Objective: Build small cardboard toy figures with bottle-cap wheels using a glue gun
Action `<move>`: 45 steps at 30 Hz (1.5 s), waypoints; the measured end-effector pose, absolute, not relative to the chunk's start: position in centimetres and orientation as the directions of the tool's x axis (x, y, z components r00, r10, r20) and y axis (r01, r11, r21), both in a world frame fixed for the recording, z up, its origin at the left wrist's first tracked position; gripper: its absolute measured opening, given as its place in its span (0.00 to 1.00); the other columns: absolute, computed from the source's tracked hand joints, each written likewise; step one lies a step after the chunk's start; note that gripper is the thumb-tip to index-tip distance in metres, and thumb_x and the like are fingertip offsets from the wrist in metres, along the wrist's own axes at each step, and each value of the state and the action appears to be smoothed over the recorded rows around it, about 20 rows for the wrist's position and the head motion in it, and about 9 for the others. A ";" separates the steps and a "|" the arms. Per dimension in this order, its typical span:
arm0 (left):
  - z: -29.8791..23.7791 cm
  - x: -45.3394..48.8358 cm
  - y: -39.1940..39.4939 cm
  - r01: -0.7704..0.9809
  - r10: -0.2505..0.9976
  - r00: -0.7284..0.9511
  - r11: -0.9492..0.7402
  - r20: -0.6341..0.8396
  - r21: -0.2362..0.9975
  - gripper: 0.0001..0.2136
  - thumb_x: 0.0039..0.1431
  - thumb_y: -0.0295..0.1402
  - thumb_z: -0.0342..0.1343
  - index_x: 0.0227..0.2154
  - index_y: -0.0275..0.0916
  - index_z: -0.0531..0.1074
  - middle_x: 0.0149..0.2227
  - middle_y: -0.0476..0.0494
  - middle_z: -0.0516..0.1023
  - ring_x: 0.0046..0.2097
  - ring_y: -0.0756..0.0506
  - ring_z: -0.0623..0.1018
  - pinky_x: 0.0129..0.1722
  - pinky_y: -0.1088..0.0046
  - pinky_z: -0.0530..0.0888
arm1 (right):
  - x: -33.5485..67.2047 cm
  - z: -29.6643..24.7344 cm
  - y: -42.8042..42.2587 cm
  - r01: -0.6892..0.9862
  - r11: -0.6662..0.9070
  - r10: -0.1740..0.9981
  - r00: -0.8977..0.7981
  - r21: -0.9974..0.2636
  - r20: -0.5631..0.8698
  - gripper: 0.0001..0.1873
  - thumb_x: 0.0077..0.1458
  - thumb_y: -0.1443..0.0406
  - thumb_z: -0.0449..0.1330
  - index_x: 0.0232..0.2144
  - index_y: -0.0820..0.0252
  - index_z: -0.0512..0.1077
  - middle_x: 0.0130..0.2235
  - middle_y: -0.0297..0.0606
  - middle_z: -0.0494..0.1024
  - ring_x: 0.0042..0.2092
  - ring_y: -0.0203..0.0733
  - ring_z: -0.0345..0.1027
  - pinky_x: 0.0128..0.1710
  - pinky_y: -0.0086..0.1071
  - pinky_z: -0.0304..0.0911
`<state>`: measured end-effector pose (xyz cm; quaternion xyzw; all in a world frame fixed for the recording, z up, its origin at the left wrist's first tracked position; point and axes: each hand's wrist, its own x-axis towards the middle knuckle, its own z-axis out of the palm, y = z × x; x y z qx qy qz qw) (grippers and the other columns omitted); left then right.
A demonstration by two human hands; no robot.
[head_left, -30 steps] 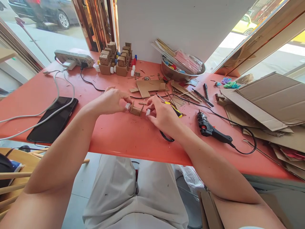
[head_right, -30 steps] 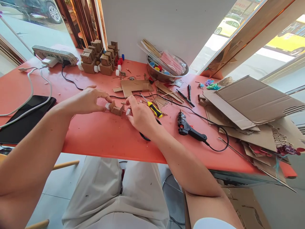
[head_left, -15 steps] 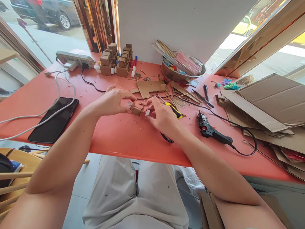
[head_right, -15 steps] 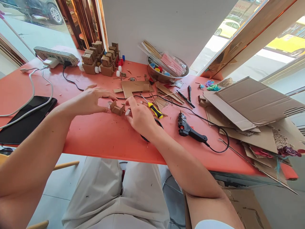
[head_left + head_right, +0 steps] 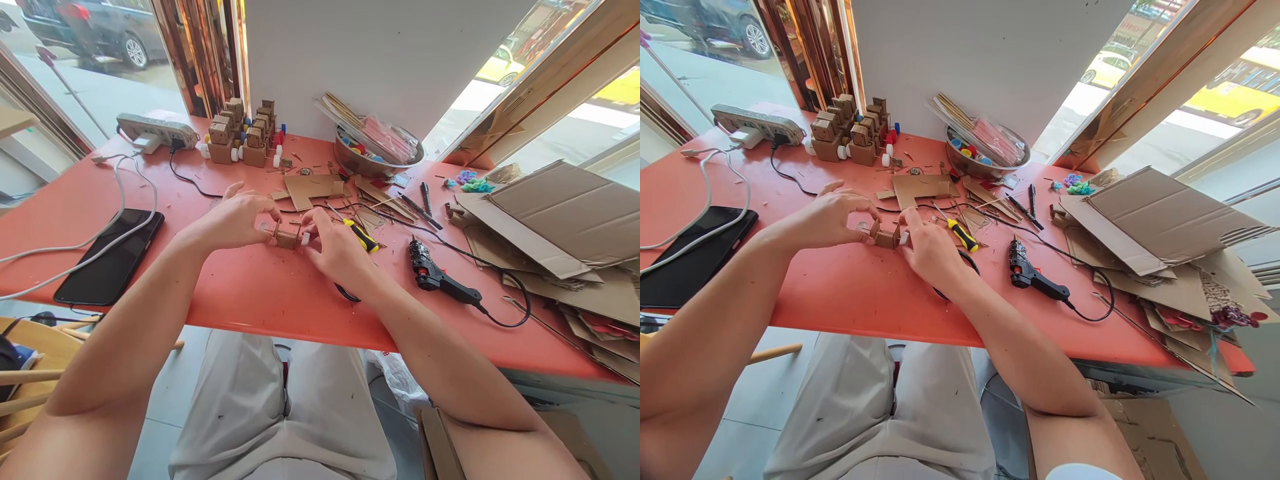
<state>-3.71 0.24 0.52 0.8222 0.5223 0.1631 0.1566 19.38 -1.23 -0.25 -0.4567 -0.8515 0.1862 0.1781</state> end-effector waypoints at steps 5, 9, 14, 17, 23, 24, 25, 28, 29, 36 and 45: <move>0.7 -3.8 0.0 0.808 0.913 0.393 -0.399 0.108 0.434 0.14 0.51 0.38 0.65 0.42 0.48 0.82 0.45 0.48 0.88 0.56 0.35 0.82 0.73 0.45 0.60 | 19.8 0.0 -1.5 0.728 0.524 0.845 -0.510 -0.443 0.161 0.22 0.58 0.70 0.64 0.54 0.56 0.70 0.50 0.45 0.85 0.50 0.54 0.82 0.49 0.41 0.72; 1.2 -3.4 -0.6 0.744 0.891 0.392 -0.454 0.230 0.490 0.16 0.54 0.38 0.66 0.46 0.48 0.80 0.49 0.46 0.88 0.57 0.35 0.82 0.73 0.44 0.60 | 20.8 1.1 -0.7 0.712 0.575 0.817 -0.525 -0.403 0.238 0.22 0.62 0.64 0.66 0.57 0.55 0.71 0.58 0.50 0.81 0.57 0.57 0.78 0.55 0.46 0.73; 2.1 -1.4 -3.2 0.507 0.775 0.247 -0.615 0.582 0.603 0.12 0.64 0.44 0.60 0.46 0.46 0.78 0.43 0.42 0.87 0.47 0.38 0.84 0.67 0.49 0.69 | 21.2 4.0 2.7 0.781 0.563 0.826 -0.521 -0.270 0.215 0.25 0.62 0.59 0.68 0.59 0.55 0.72 0.59 0.51 0.80 0.59 0.60 0.76 0.59 0.49 0.71; 2.3 -0.2 -5.8 0.315 0.659 0.249 -0.748 0.709 0.585 0.08 0.63 0.40 0.58 0.42 0.53 0.80 0.32 0.50 0.85 0.37 0.41 0.83 0.67 0.49 0.70 | 20.6 4.8 6.0 0.829 0.533 0.843 -0.505 -0.168 0.184 0.24 0.60 0.59 0.69 0.57 0.57 0.74 0.57 0.52 0.81 0.58 0.61 0.77 0.58 0.50 0.71; 2.4 0.6 -9.7 0.082 0.688 0.281 -0.712 0.669 0.697 0.04 0.64 0.42 0.64 0.38 0.62 0.82 0.27 0.60 0.84 0.28 0.46 0.81 0.59 0.56 0.81 | 18.7 2.6 13.7 0.868 0.488 0.866 -0.468 -0.094 0.179 0.10 0.61 0.63 0.68 0.45 0.58 0.77 0.45 0.52 0.85 0.49 0.61 0.80 0.53 0.52 0.73; 2.4 0.5 -9.9 0.104 0.739 0.263 -0.660 0.620 0.744 0.04 0.65 0.47 0.63 0.35 0.63 0.82 0.25 0.60 0.82 0.28 0.46 0.81 0.57 0.58 0.82 | 18.4 2.1 14.7 0.883 0.458 0.883 -0.439 -0.104 0.165 0.07 0.61 0.63 0.68 0.41 0.57 0.77 0.42 0.52 0.85 0.48 0.61 0.81 0.51 0.51 0.74; 2.4 0.4 -10.0 0.135 0.786 0.242 -0.608 0.569 0.783 0.07 0.64 0.52 0.63 0.33 0.64 0.82 0.24 0.59 0.81 0.31 0.45 0.83 0.54 0.60 0.84 | 18.1 1.6 15.6 0.897 0.427 0.900 -0.410 -0.113 0.145 0.06 0.61 0.62 0.68 0.37 0.56 0.76 0.40 0.52 0.85 0.46 0.61 0.81 0.49 0.49 0.74; 2.3 -0.3 -9.7 0.073 0.783 0.257 -0.600 0.566 0.797 0.11 0.61 0.59 0.64 0.31 0.64 0.83 0.24 0.53 0.80 0.40 0.42 0.85 0.50 0.62 0.85 | 17.5 0.9 17.6 0.915 0.387 0.921 -0.380 -0.113 0.085 0.17 0.61 0.56 0.70 0.26 0.55 0.71 0.35 0.55 0.83 0.45 0.58 0.81 0.44 0.44 0.72; 2.3 -0.4 -9.6 0.015 0.751 0.267 -0.629 0.603 0.777 0.10 0.61 0.57 0.65 0.32 0.63 0.83 0.25 0.51 0.81 0.43 0.41 0.86 0.50 0.61 0.85 | 17.4 0.9 18.1 0.914 0.391 0.920 -0.386 -0.110 0.070 0.20 0.61 0.55 0.71 0.24 0.55 0.70 0.33 0.55 0.83 0.45 0.57 0.81 0.43 0.42 0.72; 1.8 0.4 -8.5 -0.034 0.718 0.234 -0.668 0.656 0.743 0.03 0.61 0.45 0.69 0.37 0.59 0.84 0.30 0.51 0.83 0.45 0.39 0.85 0.54 0.57 0.84 | 15.7 1.8 19.5 0.881 0.457 0.886 -0.463 -0.121 -0.032 0.26 0.50 0.72 0.72 0.14 0.50 0.61 0.20 0.36 0.71 0.35 0.50 0.78 0.42 0.41 0.70; 1.0 1.4 -4.4 0.239 0.721 0.174 -0.692 0.671 0.682 0.10 0.70 0.32 0.53 0.40 0.47 0.80 0.37 0.45 0.87 0.39 0.44 0.84 0.55 0.60 0.78 | 17.0 5.8 12.1 0.676 0.548 0.828 -0.524 -0.493 0.200 0.08 0.49 0.68 0.69 0.28 0.49 0.75 0.31 0.35 0.84 0.34 0.43 0.76 0.41 0.39 0.76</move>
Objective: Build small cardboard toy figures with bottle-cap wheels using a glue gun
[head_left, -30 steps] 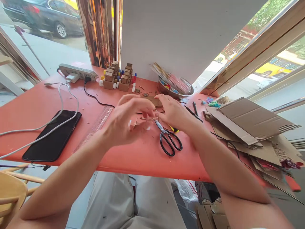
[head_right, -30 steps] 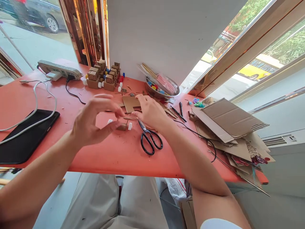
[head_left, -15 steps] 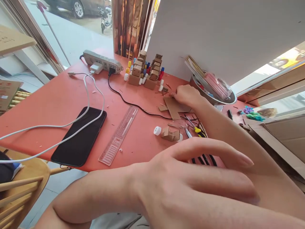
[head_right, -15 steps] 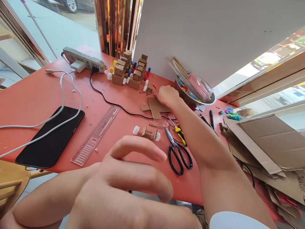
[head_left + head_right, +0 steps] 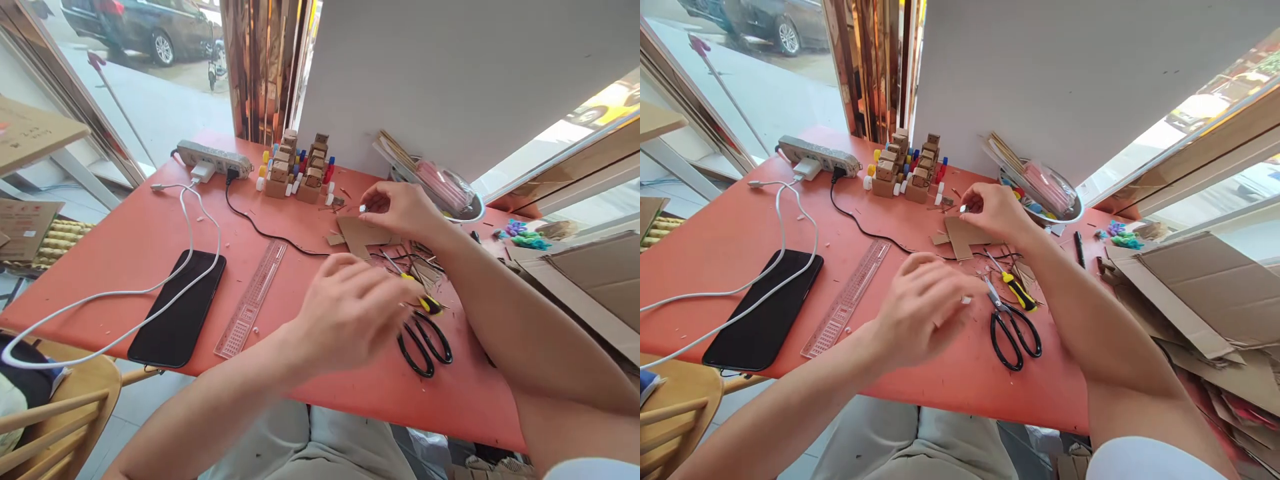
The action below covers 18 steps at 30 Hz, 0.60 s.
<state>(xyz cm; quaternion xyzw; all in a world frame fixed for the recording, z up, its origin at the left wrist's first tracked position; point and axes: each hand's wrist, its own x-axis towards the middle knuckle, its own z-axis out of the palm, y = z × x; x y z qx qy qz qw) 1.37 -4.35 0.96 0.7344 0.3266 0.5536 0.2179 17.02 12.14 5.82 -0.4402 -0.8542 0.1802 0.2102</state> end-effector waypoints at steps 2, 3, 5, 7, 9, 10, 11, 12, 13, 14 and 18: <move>0.6 1.1 -3.8 0.199 0.813 0.044 -0.577 0.581 0.792 0.07 0.70 0.36 0.54 0.41 0.45 0.77 0.38 0.43 0.86 0.39 0.44 0.84 0.48 0.63 0.79 | 17.8 6.7 8.9 0.616 0.519 0.837 -0.505 -0.593 0.208 0.05 0.49 0.66 0.70 0.31 0.52 0.79 0.33 0.36 0.86 0.35 0.45 0.79 0.43 0.41 0.78; 0.4 0.9 -3.6 0.144 0.858 -0.005 -0.508 0.514 0.849 0.06 0.70 0.38 0.55 0.43 0.45 0.76 0.39 0.43 0.86 0.40 0.44 0.83 0.45 0.65 0.80 | 18.1 7.0 7.2 0.592 0.508 0.842 -0.493 -0.626 0.219 0.05 0.49 0.64 0.70 0.31 0.53 0.80 0.33 0.36 0.86 0.35 0.46 0.80 0.42 0.41 0.79; 0.2 0.7 -3.3 -0.012 0.934 -0.008 -0.356 0.356 0.934 0.10 0.68 0.43 0.59 0.46 0.44 0.73 0.41 0.42 0.84 0.40 0.45 0.83 0.39 0.69 0.80 | 18.9 7.0 4.2 0.547 0.503 0.840 -0.492 -0.669 0.229 0.07 0.52 0.61 0.72 0.35 0.53 0.83 0.34 0.36 0.87 0.36 0.47 0.83 0.42 0.41 0.81; 0.0 0.6 -3.2 -0.160 0.970 0.117 -0.195 0.214 0.968 0.18 0.66 0.50 0.63 0.48 0.43 0.73 0.40 0.43 0.83 0.37 0.46 0.83 0.34 0.71 0.79 | 19.6 6.3 1.7 0.495 0.518 0.829 -0.490 -0.697 0.268 0.06 0.55 0.60 0.72 0.36 0.52 0.85 0.36 0.38 0.89 0.38 0.48 0.84 0.43 0.40 0.82; -0.2 0.7 -3.1 -0.247 0.960 0.255 -0.054 0.119 0.968 0.24 0.61 0.55 0.67 0.48 0.41 0.74 0.38 0.43 0.83 0.33 0.47 0.82 0.31 0.73 0.78 | 20.2 5.0 0.0 0.444 0.552 0.815 -0.466 -0.706 0.345 0.04 0.57 0.63 0.71 0.37 0.50 0.86 0.39 0.38 0.90 0.42 0.49 0.86 0.45 0.41 0.83; -0.3 0.8 -3.2 -0.269 0.952 0.294 0.001 0.081 0.963 0.26 0.59 0.57 0.69 0.47 0.41 0.75 0.38 0.43 0.84 0.32 0.47 0.82 0.30 0.73 0.78 | 20.4 4.2 -0.5 0.413 0.570 0.807 -0.445 -0.710 0.389 0.05 0.57 0.65 0.71 0.37 0.49 0.86 0.41 0.38 0.90 0.44 0.49 0.86 0.47 0.41 0.83; -0.3 0.8 -3.2 -0.282 0.948 0.315 0.048 0.045 0.958 0.28 0.56 0.59 0.71 0.46 0.41 0.75 0.37 0.43 0.84 0.32 0.47 0.83 0.31 0.73 0.79 | 20.6 3.4 -1.0 0.371 0.591 0.793 -0.430 -0.716 0.431 0.06 0.57 0.66 0.71 0.37 0.48 0.86 0.42 0.38 0.90 0.45 0.49 0.87 0.48 0.42 0.83; -0.4 0.9 -3.3 -0.291 0.947 0.322 0.087 0.012 0.953 0.29 0.53 0.59 0.72 0.45 0.40 0.76 0.38 0.42 0.85 0.33 0.47 0.83 0.32 0.73 0.79 | 20.7 2.7 -1.3 0.322 0.610 0.778 -0.418 -0.724 0.470 0.08 0.58 0.68 0.71 0.38 0.48 0.86 0.43 0.38 0.91 0.46 0.49 0.87 0.49 0.42 0.83; -0.4 1.0 -3.4 -0.294 0.945 0.327 0.117 -0.015 0.949 0.30 0.51 0.60 0.73 0.44 0.40 0.76 0.38 0.42 0.85 0.34 0.47 0.84 0.34 0.72 0.80 | 20.8 2.0 -1.6 0.269 0.631 0.759 -0.408 -0.728 0.507 0.09 0.59 0.69 0.70 0.39 0.48 0.86 0.43 0.38 0.91 0.46 0.48 0.87 0.49 0.41 0.84; -0.5 1.2 -3.5 -0.291 0.942 0.332 0.140 -0.037 0.946 0.30 0.49 0.60 0.75 0.43 0.40 0.77 0.38 0.41 0.85 0.36 0.46 0.84 0.36 0.72 0.82 | 20.8 1.4 -1.8 0.220 0.653 0.736 -0.408 -0.724 0.540 0.09 0.60 0.69 0.70 0.39 0.48 0.86 0.43 0.38 0.91 0.46 0.48 0.88 0.48 0.40 0.84; -0.3 1.6 -4.3 -0.280 0.949 0.309 0.156 -0.065 0.947 0.25 0.44 0.51 0.81 0.36 0.39 0.81 0.35 0.41 0.86 0.37 0.45 0.84 0.40 0.70 0.84 | 20.9 0.2 -2.8 0.150 0.741 0.646 -0.425 -0.655 0.634 0.14 0.63 0.73 0.68 0.44 0.47 0.86 0.46 0.39 0.91 0.46 0.46 0.88 0.47 0.36 0.85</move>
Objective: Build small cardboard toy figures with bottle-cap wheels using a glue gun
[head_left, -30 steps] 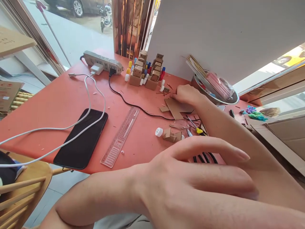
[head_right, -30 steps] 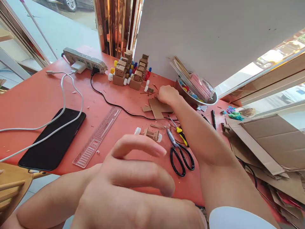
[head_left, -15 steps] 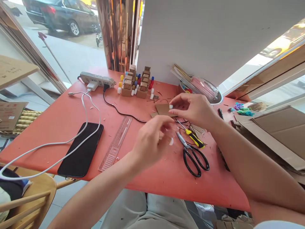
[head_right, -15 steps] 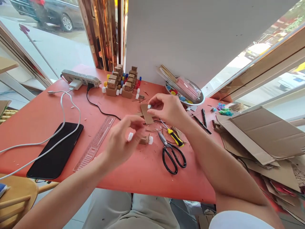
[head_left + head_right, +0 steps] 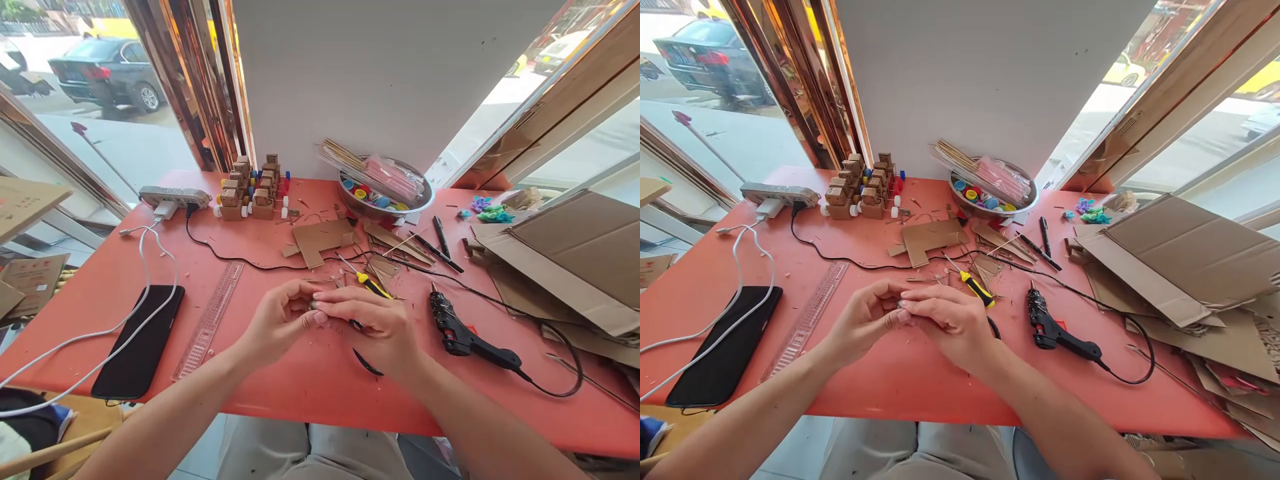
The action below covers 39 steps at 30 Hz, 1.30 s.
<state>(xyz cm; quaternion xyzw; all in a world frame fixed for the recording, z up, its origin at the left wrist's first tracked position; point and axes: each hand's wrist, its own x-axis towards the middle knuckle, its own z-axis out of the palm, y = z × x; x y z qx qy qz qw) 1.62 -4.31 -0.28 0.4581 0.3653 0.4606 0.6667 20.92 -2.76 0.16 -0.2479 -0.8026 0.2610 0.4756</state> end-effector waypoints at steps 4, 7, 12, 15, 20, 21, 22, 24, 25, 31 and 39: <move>0.0 1.8 -5.0 -0.280 0.949 0.302 0.173 -0.084 0.944 0.22 0.45 0.47 0.81 0.35 0.39 0.81 0.31 0.44 0.84 0.31 0.46 0.82 0.36 0.69 0.84 | 21.1 0.0 -3.4 0.134 0.798 0.585 -0.403 -0.587 0.704 0.21 0.63 0.77 0.67 0.49 0.47 0.84 0.46 0.38 0.90 0.46 0.43 0.88 0.48 0.33 0.85; 0.1 1.6 -5.1 -0.246 0.949 0.303 0.162 -0.083 0.956 0.22 0.48 0.49 0.80 0.37 0.39 0.81 0.29 0.44 0.83 0.29 0.46 0.81 0.34 0.68 0.84 | 21.0 0.0 -3.6 0.131 0.800 0.585 -0.383 -0.585 0.715 0.18 0.63 0.77 0.67 0.47 0.49 0.84 0.44 0.38 0.91 0.44 0.41 0.88 0.46 0.30 0.84; 0.0 0.9 -4.6 -0.205 0.969 0.248 0.051 0.002 0.977 0.22 0.58 0.54 0.72 0.39 0.39 0.80 0.35 0.39 0.86 0.33 0.46 0.83 0.33 0.72 0.82 | 20.6 0.3 -3.3 0.195 0.829 0.557 -0.376 -0.524 0.741 0.11 0.69 0.75 0.62 0.37 0.56 0.80 0.36 0.37 0.89 0.38 0.36 0.86 0.41 0.25 0.80; 0.1 0.3 -4.0 -0.232 0.986 0.158 -0.014 0.052 0.973 0.20 0.58 0.52 0.73 0.38 0.40 0.80 0.36 0.40 0.87 0.31 0.48 0.81 0.33 0.72 0.81 | 20.2 0.2 -3.3 0.267 0.856 0.517 -0.427 -0.442 0.742 0.12 0.74 0.70 0.58 0.36 0.57 0.78 0.30 0.35 0.86 0.31 0.34 0.81 0.35 0.25 0.75; 0.6 -0.8 -3.3 -0.200 0.993 0.031 -0.109 0.117 0.974 0.18 0.53 0.50 0.76 0.34 0.40 0.84 0.35 0.40 0.86 0.28 0.49 0.77 0.29 0.73 0.77 | 19.5 -0.6 -3.5 0.293 0.942 0.315 -0.591 -0.166 0.743 0.23 0.80 0.65 0.48 0.32 0.59 0.75 0.20 0.28 0.76 0.21 0.31 0.66 0.27 0.28 0.61; 0.7 -1.0 -3.2 -0.194 0.990 0.021 -0.129 0.136 0.972 0.17 0.52 0.48 0.77 0.34 0.41 0.85 0.35 0.40 0.86 0.28 0.50 0.77 0.28 0.74 0.76 | 19.4 -0.6 -3.7 0.282 0.949 0.290 -0.608 -0.140 0.739 0.24 0.79 0.68 0.46 0.33 0.59 0.76 0.21 0.28 0.75 0.22 0.31 0.65 0.27 0.28 0.60; 0.8 -1.2 -3.2 -0.190 0.988 0.013 -0.150 0.155 0.970 0.16 0.52 0.47 0.77 0.33 0.41 0.85 0.36 0.40 0.86 0.28 0.50 0.76 0.28 0.74 0.76 | 19.3 -0.6 -3.8 0.273 0.954 0.275 -0.619 -0.127 0.736 0.24 0.78 0.70 0.44 0.35 0.60 0.76 0.22 0.28 0.76 0.23 0.32 0.65 0.27 0.29 0.59; 0.8 -1.6 -3.1 -0.169 0.981 -0.010 -0.192 0.193 0.967 0.13 0.52 0.44 0.77 0.34 0.42 0.87 0.40 0.40 0.86 0.28 0.51 0.76 0.28 0.74 0.77 | 19.3 -0.3 -4.0 0.266 0.957 0.260 -0.619 -0.113 0.741 0.22 0.77 0.73 0.44 0.37 0.60 0.76 0.26 0.30 0.79 0.26 0.32 0.67 0.28 0.28 0.60; 0.8 -1.6 -3.0 -0.150 0.977 -0.023 -0.213 0.212 0.965 0.11 0.52 0.43 0.76 0.34 0.43 0.87 0.42 0.40 0.85 0.28 0.51 0.77 0.28 0.73 0.77 | 19.3 -0.1 -4.1 0.271 0.957 0.256 -0.611 -0.106 0.749 0.21 0.77 0.73 0.45 0.38 0.60 0.76 0.28 0.31 0.81 0.28 0.32 0.69 0.29 0.28 0.61; 0.6 -1.4 -2.0 -0.019 0.956 -0.084 -0.283 0.280 0.959 0.12 0.42 0.31 0.77 0.33 0.44 0.89 0.38 0.43 0.82 0.32 0.50 0.78 0.29 0.77 0.77 | 20.6 2.1 -3.2 0.388 0.921 0.255 -0.541 -0.031 0.801 0.15 0.75 0.73 0.50 0.47 0.59 0.77 0.43 0.36 0.88 0.37 0.32 0.80 0.36 0.26 0.70; -1.9 -0.8 -6.5 0.144 0.936 -0.174 -0.283 0.306 0.948 0.12 0.51 0.43 0.75 0.35 0.42 0.88 0.34 0.41 0.86 0.34 0.45 0.83 0.32 0.72 0.83 | 29.1 1.8 -4.8 0.802 0.545 0.542 -0.113 -0.246 0.833 0.12 0.72 0.67 0.58 0.53 0.49 0.75 0.39 0.36 0.88 0.34 0.41 0.83 0.37 0.33 0.77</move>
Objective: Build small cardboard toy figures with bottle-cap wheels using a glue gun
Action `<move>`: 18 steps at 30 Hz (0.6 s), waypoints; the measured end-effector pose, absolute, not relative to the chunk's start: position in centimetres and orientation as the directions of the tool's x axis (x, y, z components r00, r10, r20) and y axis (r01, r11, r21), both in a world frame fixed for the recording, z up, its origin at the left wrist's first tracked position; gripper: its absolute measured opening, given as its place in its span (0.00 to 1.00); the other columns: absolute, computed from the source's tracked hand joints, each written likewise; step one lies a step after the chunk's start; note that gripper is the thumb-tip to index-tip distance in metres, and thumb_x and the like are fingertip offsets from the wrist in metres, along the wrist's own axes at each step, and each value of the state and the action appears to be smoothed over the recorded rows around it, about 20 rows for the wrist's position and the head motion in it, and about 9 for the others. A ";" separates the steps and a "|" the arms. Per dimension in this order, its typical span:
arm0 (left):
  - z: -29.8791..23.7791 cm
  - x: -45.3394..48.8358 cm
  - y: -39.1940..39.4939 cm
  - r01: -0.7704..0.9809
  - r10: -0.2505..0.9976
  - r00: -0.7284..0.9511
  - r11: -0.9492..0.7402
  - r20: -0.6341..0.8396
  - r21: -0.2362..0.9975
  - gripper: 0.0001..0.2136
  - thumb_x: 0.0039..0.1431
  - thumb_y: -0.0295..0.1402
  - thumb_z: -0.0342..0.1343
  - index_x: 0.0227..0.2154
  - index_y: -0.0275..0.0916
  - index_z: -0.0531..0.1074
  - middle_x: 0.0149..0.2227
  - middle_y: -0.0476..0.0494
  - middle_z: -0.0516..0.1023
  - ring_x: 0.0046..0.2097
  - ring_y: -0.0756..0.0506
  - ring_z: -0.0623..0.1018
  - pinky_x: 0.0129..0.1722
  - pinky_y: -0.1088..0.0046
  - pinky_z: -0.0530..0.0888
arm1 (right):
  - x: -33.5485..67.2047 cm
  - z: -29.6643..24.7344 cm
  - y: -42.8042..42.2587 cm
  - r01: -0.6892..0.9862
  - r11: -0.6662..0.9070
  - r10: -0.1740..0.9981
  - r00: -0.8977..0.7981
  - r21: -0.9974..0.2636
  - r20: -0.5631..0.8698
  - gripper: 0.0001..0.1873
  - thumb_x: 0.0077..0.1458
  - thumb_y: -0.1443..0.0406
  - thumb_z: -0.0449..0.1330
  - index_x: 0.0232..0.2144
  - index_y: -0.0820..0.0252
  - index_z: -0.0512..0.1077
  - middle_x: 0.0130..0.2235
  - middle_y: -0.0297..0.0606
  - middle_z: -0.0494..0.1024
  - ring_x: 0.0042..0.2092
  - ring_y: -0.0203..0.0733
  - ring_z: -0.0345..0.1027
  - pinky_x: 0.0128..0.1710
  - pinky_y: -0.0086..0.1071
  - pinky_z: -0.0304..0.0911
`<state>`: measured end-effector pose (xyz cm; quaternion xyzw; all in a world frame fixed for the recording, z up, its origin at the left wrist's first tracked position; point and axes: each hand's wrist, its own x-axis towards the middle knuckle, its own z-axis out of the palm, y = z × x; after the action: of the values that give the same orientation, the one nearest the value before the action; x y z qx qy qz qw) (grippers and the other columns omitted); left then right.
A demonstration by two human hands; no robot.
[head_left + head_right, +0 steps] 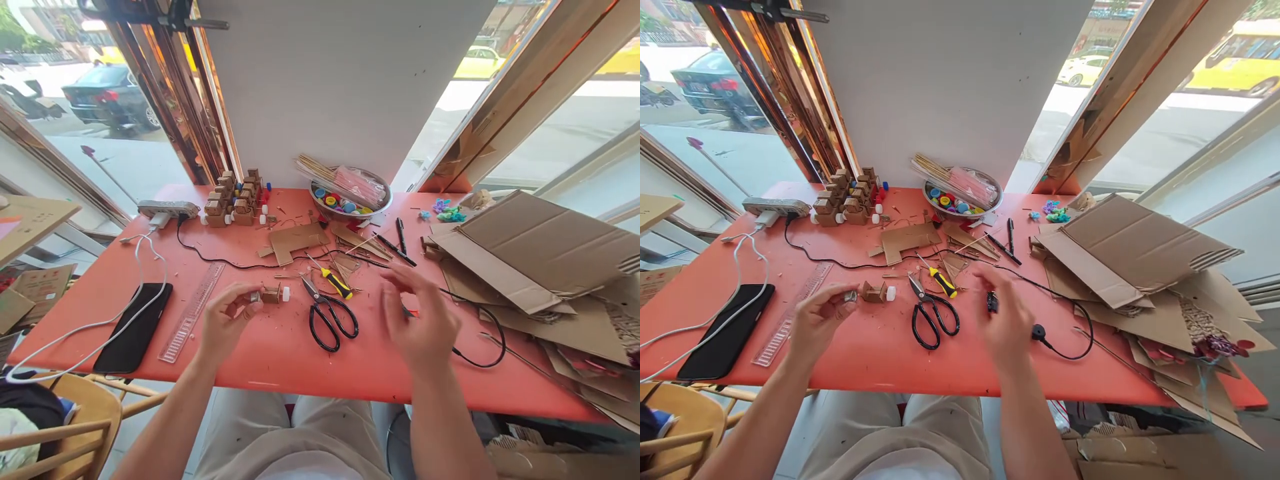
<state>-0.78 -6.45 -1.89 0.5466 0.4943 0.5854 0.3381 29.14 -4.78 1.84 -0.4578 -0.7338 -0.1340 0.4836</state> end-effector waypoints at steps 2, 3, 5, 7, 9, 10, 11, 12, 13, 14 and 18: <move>-2.9 -0.8 -7.6 0.233 0.920 -0.216 -0.277 0.327 0.932 0.13 0.55 0.46 0.73 0.36 0.42 0.88 0.35 0.41 0.87 0.34 0.44 0.84 0.33 0.70 0.84 | 32.0 -0.4 -6.0 0.869 0.377 0.630 0.014 -0.321 0.777 0.11 0.73 0.64 0.57 0.54 0.50 0.74 0.42 0.39 0.88 0.33 0.44 0.83 0.37 0.37 0.78; -3.2 -0.9 -8.0 0.292 0.909 -0.221 -0.283 0.352 0.914 0.12 0.58 0.45 0.71 0.37 0.43 0.88 0.35 0.41 0.88 0.33 0.45 0.84 0.33 0.70 0.84 | 33.3 -1.6 -6.6 0.888 0.336 0.651 0.023 -0.315 0.758 0.11 0.73 0.61 0.56 0.53 0.51 0.74 0.41 0.40 0.88 0.35 0.47 0.83 0.36 0.39 0.78; -3.5 -1.2 -8.3 0.428 0.892 -0.157 -0.324 0.423 0.843 0.08 0.63 0.40 0.66 0.39 0.44 0.87 0.36 0.43 0.88 0.31 0.46 0.84 0.34 0.71 0.84 | 35.3 -3.8 -7.5 0.922 0.259 0.662 0.047 -0.287 0.748 0.13 0.73 0.57 0.55 0.52 0.51 0.75 0.41 0.44 0.87 0.39 0.53 0.83 0.37 0.43 0.77; -3.3 -1.6 -8.3 0.552 0.869 0.032 -0.428 0.494 0.716 0.08 0.67 0.33 0.61 0.42 0.45 0.87 0.38 0.44 0.89 0.34 0.46 0.85 0.38 0.72 0.84 | 36.5 -4.9 -8.1 0.934 0.249 0.659 0.029 -0.255 0.752 0.13 0.73 0.57 0.55 0.53 0.50 0.74 0.43 0.45 0.87 0.40 0.54 0.82 0.39 0.45 0.76; -2.9 -1.8 -8.2 0.625 0.812 0.288 -0.561 0.507 0.543 0.12 0.68 0.26 0.58 0.43 0.45 0.86 0.39 0.44 0.89 0.38 0.46 0.86 0.41 0.73 0.84 | 36.8 -4.6 -8.0 0.934 0.281 0.648 -0.013 -0.223 0.761 0.13 0.73 0.58 0.55 0.55 0.49 0.74 0.44 0.44 0.87 0.41 0.54 0.82 0.41 0.45 0.77; -2.8 -1.9 -8.2 0.644 0.776 0.396 -0.616 0.491 0.455 0.13 0.67 0.24 0.56 0.42 0.44 0.85 0.38 0.44 0.88 0.39 0.45 0.87 0.41 0.73 0.83 | 36.7 -4.0 -7.7 0.930 0.306 0.640 -0.044 -0.202 0.767 0.13 0.73 0.59 0.55 0.56 0.48 0.73 0.44 0.44 0.87 0.41 0.54 0.82 0.42 0.45 0.77; -2.6 -2.0 -8.3 0.657 0.744 0.474 -0.655 0.470 0.374 0.13 0.67 0.23 0.56 0.41 0.43 0.85 0.37 0.44 0.88 0.39 0.45 0.86 0.40 0.73 0.83 | 36.4 -3.1 -7.2 0.925 0.337 0.630 -0.083 -0.176 0.773 0.13 0.73 0.59 0.55 0.57 0.47 0.72 0.44 0.43 0.87 0.42 0.53 0.83 0.43 0.45 0.77; -2.4 -2.2 -8.3 0.667 0.722 0.528 -0.679 0.448 0.307 0.13 0.67 0.22 0.55 0.40 0.42 0.84 0.36 0.44 0.87 0.38 0.45 0.86 0.39 0.73 0.83 | 36.0 -2.0 -6.6 0.915 0.377 0.620 -0.133 -0.145 0.773 0.14 0.73 0.60 0.56 0.57 0.47 0.72 0.44 0.42 0.87 0.43 0.53 0.83 0.45 0.45 0.77; -2.1 -2.4 -8.3 0.673 0.705 0.561 -0.694 0.435 0.257 0.13 0.68 0.22 0.55 0.40 0.42 0.83 0.35 0.44 0.87 0.38 0.45 0.86 0.39 0.73 0.82 | 35.5 -0.8 -5.8 0.900 0.420 0.609 -0.185 -0.116 0.772 0.15 0.73 0.61 0.56 0.58 0.46 0.72 0.45 0.42 0.86 0.44 0.52 0.83 0.46 0.45 0.77; -1.6 -2.7 -8.2 0.671 0.688 0.582 -0.707 0.433 0.223 0.12 0.69 0.23 0.55 0.40 0.42 0.83 0.35 0.44 0.87 0.38 0.45 0.85 0.39 0.72 0.82 | 34.7 0.4 -4.8 0.877 0.473 0.602 -0.249 -0.088 0.759 0.15 0.73 0.62 0.55 0.59 0.46 0.72 0.46 0.42 0.86 0.46 0.52 0.83 0.48 0.45 0.77; 1.9 -5.9 -4.7 0.638 0.677 0.553 -0.719 0.486 0.275 0.11 0.73 0.32 0.56 0.38 0.47 0.84 0.36 0.46 0.88 0.37 0.45 0.85 0.39 0.72 0.81 | 29.4 4.9 0.8 0.690 0.714 0.585 -0.498 -0.116 0.640 0.16 0.73 0.63 0.55 0.59 0.50 0.74 0.52 0.45 0.84 0.53 0.51 0.80 0.53 0.44 0.76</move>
<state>-5.95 -4.65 1.90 0.8805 0.3735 0.2902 0.0331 29.42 0.77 4.94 -0.3698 -0.8620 -0.0774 0.3378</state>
